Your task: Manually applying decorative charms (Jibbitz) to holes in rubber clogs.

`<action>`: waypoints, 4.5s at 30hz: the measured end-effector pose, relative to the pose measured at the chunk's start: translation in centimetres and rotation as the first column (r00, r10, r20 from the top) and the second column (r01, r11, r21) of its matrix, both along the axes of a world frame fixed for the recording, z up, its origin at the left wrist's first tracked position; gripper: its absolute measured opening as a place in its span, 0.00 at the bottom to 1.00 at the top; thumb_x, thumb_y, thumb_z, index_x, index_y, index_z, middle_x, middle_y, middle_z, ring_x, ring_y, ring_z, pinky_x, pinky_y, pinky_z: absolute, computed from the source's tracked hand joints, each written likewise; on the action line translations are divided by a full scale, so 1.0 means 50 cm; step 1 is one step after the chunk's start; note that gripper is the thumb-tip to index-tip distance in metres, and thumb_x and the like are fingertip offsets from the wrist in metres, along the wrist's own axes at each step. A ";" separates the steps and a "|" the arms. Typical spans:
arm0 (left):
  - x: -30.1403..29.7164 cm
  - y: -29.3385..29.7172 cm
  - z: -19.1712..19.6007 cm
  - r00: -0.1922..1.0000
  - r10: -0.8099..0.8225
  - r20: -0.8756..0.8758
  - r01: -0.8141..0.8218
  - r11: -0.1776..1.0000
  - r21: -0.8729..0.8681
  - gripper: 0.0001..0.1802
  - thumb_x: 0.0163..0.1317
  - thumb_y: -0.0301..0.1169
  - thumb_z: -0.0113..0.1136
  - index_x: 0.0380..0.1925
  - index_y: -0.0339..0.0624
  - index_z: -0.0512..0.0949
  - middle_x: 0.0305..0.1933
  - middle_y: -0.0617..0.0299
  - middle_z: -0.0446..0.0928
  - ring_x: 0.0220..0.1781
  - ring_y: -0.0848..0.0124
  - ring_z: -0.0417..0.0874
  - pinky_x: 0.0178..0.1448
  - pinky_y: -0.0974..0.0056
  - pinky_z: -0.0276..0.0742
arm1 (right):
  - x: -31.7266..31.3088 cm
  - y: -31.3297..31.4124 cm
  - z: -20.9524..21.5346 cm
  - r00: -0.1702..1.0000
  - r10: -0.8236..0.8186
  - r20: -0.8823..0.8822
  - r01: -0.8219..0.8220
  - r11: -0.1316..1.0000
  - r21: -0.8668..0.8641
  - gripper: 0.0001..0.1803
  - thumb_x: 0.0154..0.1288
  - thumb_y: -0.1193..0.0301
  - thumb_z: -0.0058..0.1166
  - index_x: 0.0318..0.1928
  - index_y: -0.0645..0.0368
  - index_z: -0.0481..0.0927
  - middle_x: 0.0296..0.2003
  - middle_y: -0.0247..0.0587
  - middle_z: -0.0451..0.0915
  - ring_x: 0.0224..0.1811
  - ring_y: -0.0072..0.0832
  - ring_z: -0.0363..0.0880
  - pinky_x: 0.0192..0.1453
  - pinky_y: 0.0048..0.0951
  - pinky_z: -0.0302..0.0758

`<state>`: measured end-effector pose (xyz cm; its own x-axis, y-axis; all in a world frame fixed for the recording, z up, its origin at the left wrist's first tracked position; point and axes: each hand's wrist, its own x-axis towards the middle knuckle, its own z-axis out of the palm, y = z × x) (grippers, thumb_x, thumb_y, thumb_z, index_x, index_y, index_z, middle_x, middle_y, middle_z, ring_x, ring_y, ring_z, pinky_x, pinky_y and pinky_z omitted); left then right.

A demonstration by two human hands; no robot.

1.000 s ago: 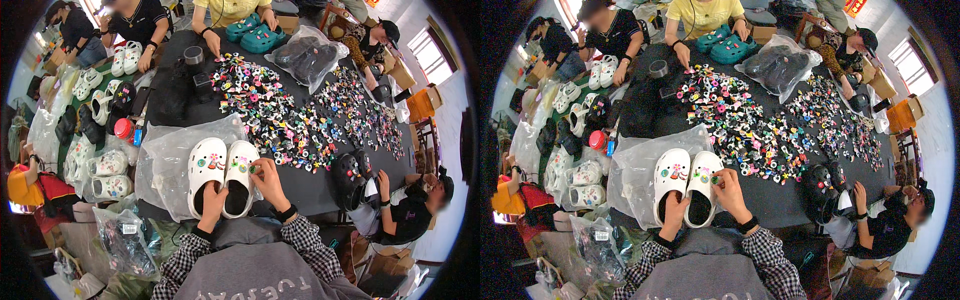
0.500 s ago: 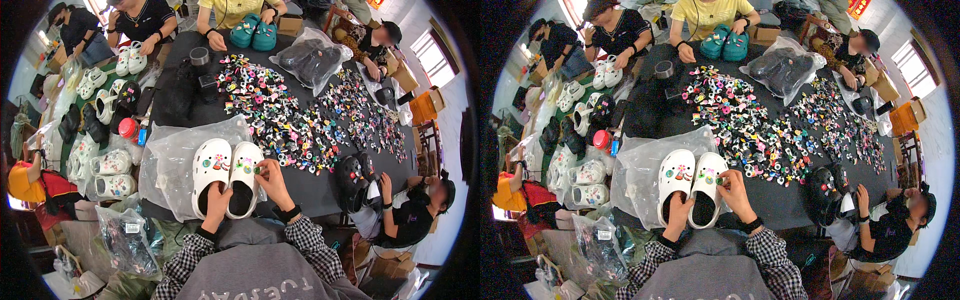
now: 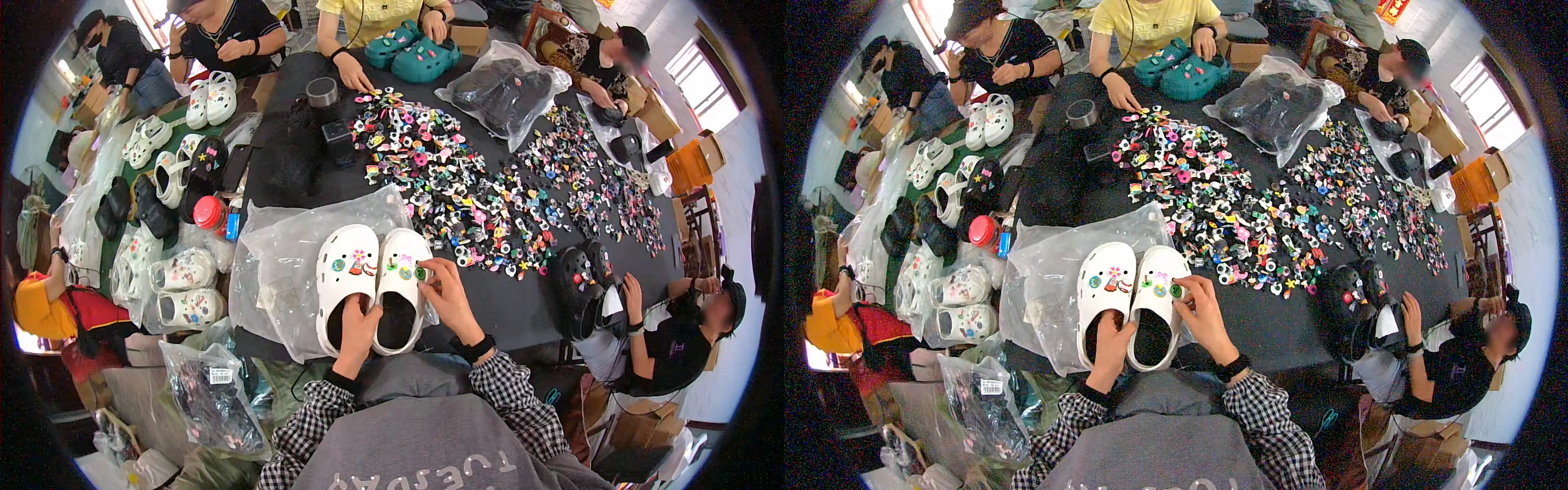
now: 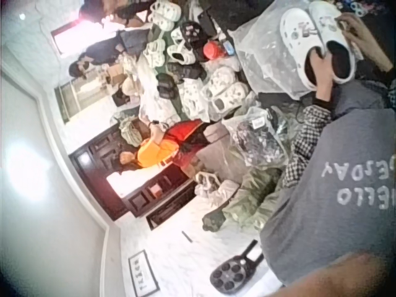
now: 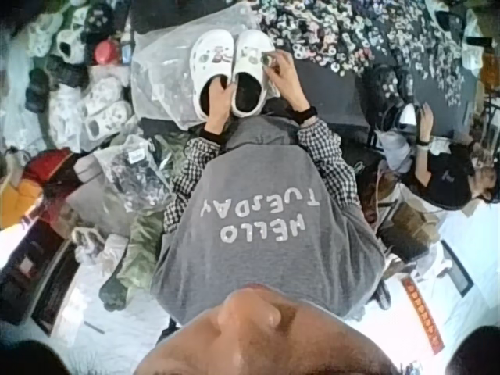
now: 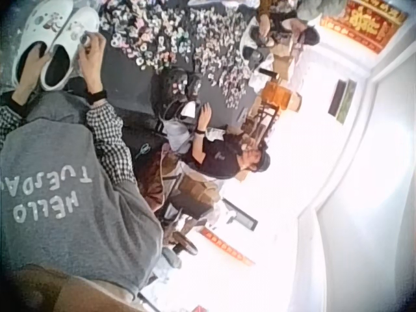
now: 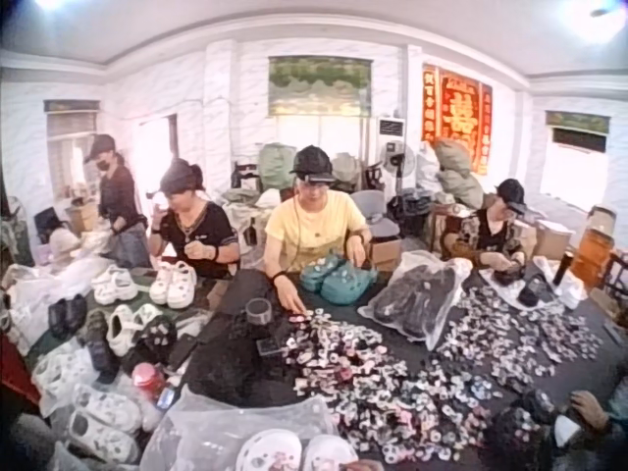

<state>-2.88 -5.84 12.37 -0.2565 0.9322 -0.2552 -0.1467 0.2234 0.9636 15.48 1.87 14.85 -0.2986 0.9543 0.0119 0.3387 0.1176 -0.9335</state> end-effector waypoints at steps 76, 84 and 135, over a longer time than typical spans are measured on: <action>-0.023 0.030 0.054 0.863 0.287 0.416 -0.276 0.957 -0.087 0.17 0.63 0.29 0.56 0.50 0.32 0.72 0.51 0.61 0.74 0.51 0.72 0.73 0.56 0.67 0.66 | -0.025 -0.013 0.038 0.943 0.023 0.333 -0.117 0.957 0.264 0.26 0.57 0.81 0.51 0.58 0.51 0.72 0.55 0.52 0.67 0.39 0.40 0.79 0.46 0.36 0.78; -0.027 0.025 0.038 0.889 0.281 0.362 -0.258 0.960 -0.113 0.18 0.65 0.31 0.54 0.52 0.32 0.71 0.52 0.62 0.73 0.52 0.73 0.71 0.56 0.67 0.65 | -0.019 -0.002 0.028 0.979 0.052 0.195 -0.093 0.974 0.207 0.24 0.57 0.83 0.47 0.54 0.52 0.74 0.55 0.52 0.67 0.42 0.44 0.77 0.47 0.38 0.76; 0.003 -0.042 0.144 0.984 -0.170 0.048 0.171 0.985 -0.016 0.19 0.67 0.23 0.46 0.57 0.33 0.68 0.58 0.56 0.71 0.61 0.68 0.71 0.65 0.66 0.64 | 0.059 -0.060 0.029 0.985 0.133 0.109 -0.136 0.990 0.024 0.08 0.60 0.78 0.52 0.41 0.63 0.75 0.36 0.46 0.75 0.35 0.38 0.78 0.39 0.33 0.75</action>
<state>-2.74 -7.94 19.59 -0.0822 0.9559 -0.2820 -0.1490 0.2680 0.9518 18.42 -1.11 16.31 -0.4255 0.9050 0.0023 0.4154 0.1976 -0.8879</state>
